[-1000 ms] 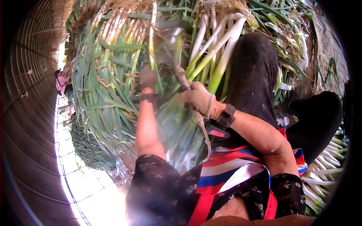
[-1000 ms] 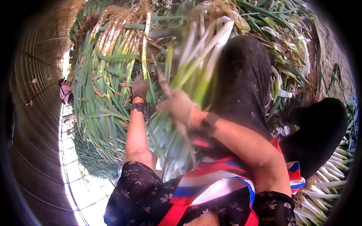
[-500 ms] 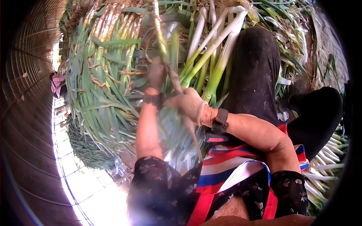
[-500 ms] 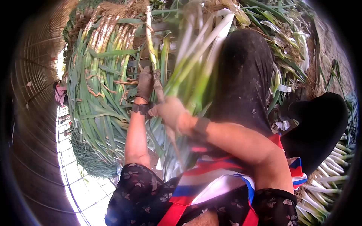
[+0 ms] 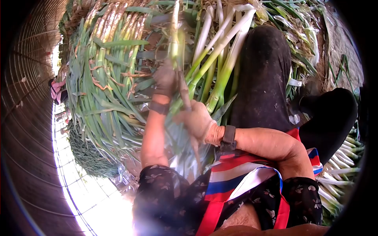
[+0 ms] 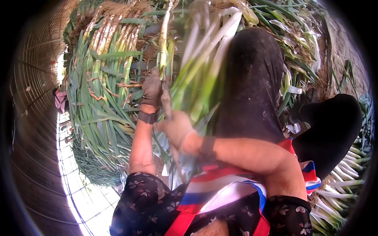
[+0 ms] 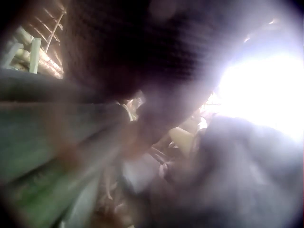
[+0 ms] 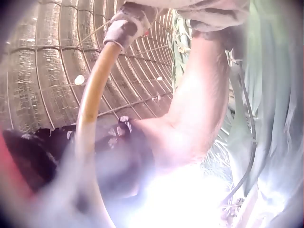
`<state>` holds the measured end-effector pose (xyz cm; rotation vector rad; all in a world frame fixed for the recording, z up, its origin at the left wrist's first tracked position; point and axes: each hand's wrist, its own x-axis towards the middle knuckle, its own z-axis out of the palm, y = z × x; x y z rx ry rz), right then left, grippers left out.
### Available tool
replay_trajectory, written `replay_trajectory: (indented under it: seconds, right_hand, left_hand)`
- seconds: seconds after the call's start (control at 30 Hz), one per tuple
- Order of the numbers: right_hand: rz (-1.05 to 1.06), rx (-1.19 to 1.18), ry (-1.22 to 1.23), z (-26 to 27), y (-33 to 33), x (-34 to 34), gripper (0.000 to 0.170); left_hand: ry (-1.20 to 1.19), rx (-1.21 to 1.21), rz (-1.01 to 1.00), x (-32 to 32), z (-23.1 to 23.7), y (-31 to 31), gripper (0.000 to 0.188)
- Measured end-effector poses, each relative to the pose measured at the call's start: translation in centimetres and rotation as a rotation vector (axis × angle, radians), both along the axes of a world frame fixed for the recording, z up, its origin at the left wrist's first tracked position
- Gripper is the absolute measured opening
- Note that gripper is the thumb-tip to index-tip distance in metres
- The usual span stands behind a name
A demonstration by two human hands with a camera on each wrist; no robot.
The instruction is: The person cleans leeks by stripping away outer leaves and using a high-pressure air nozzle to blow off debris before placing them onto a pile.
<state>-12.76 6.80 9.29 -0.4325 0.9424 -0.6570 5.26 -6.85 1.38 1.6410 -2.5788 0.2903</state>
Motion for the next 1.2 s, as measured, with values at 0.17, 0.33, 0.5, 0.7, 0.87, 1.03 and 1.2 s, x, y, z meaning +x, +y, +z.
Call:
replay_trajectory:
  seconds: [0.17, 0.33, 0.5, 0.7, 0.87, 1.03, 1.2]
  right_hand:
    - [-0.038, -0.016, -0.027, -0.7, -1.9, -0.3, 0.023]
    - [-0.084, -0.013, -0.056, -0.9, -3.8, -1.1, 0.022]
    - [-0.148, 0.025, -0.092, -0.5, -4.1, -1.0, 0.02]
    - [-0.169, -0.039, -0.058, -0.6, -4.9, -1.0, 0.022]
    - [-0.155, -0.024, -0.052, -0.4, -6.2, -1.7, 0.027]
    - [-0.114, -0.01, 0.047, 0.7, -7.3, -1.8, 0.029]
    - [-0.075, -0.085, 0.157, 0.2, -7.5, -0.4, 0.034]
  left_hand:
    - [0.087, 0.169, -0.037, -1.9, 2.2, 0.7, 0.065]
    - [0.072, 0.371, 0.197, -5.5, 5.9, 2.0, 0.053]
    - [0.034, 0.207, 0.001, -3.2, 3.8, 1.7, 0.047]
    - [0.046, 0.253, -0.007, -4.1, 5.5, 2.9, 0.053]
    - [0.149, 0.143, -0.149, -4.3, 7.4, 4.2, 0.047]
    - [0.444, 0.254, -0.07, -4.8, 8.8, 4.4, 0.041]
    - [0.584, 0.31, 0.079, -5.4, 10.2, 5.5, 0.043]
